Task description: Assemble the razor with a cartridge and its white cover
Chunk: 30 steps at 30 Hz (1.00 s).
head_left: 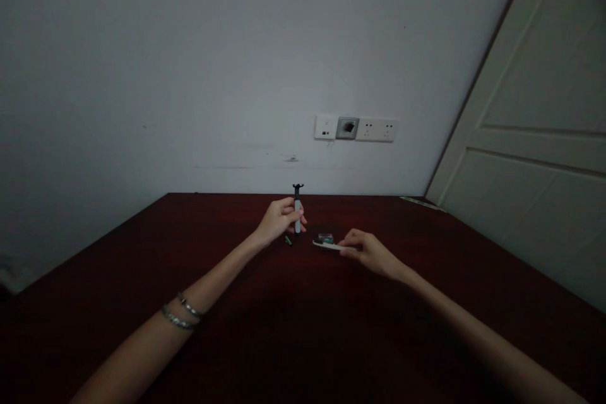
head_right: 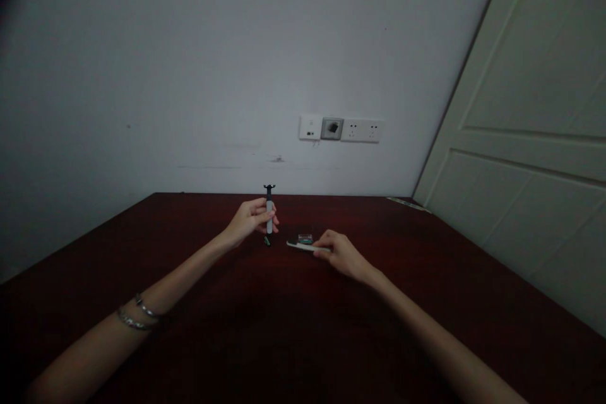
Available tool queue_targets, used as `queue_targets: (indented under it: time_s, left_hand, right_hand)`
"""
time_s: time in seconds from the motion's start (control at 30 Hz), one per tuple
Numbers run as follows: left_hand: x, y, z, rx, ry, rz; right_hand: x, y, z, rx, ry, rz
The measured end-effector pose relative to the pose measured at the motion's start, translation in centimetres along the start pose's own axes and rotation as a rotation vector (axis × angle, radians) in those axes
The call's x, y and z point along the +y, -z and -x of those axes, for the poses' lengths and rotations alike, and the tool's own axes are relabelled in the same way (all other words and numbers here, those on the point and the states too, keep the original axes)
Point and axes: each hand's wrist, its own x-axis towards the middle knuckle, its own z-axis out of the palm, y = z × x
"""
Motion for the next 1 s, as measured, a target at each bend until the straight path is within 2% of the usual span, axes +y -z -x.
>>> queue_targets:
  time_s: [0.2, 0.37, 0.53, 0.83, 1.0]
  left_hand:
    - [-0.3, -0.2, 0.1, -0.078, -0.010, -0.003]
    - [-0.5, -0.2, 0.1, -0.091, -0.008, 0.014]
    - [-0.8, -0.5, 0.2, -0.110, 0.003, 0.024]
    - [-1.0, -0.4, 0.1, -0.102, 0.019, 0.019]
    - [-1.5, -0.3, 0.0, -0.112, 0.035, 0.019]
  right_hand:
    - [-0.3, -3.8, 0.9, -0.036, -0.042, -0.027]
    - [-1.0, -5.6, 0.9, -0.036, -0.044, -0.061]
    - [-1.6, -5.8, 0.7, -0.044, -0.011, -0.011]
    - [-0.7, -5.9, 1.1, -0.127, 0.198, 0.174]
    - [-1.4, -5.6, 1.7, -0.136, 0.271, 0.266]
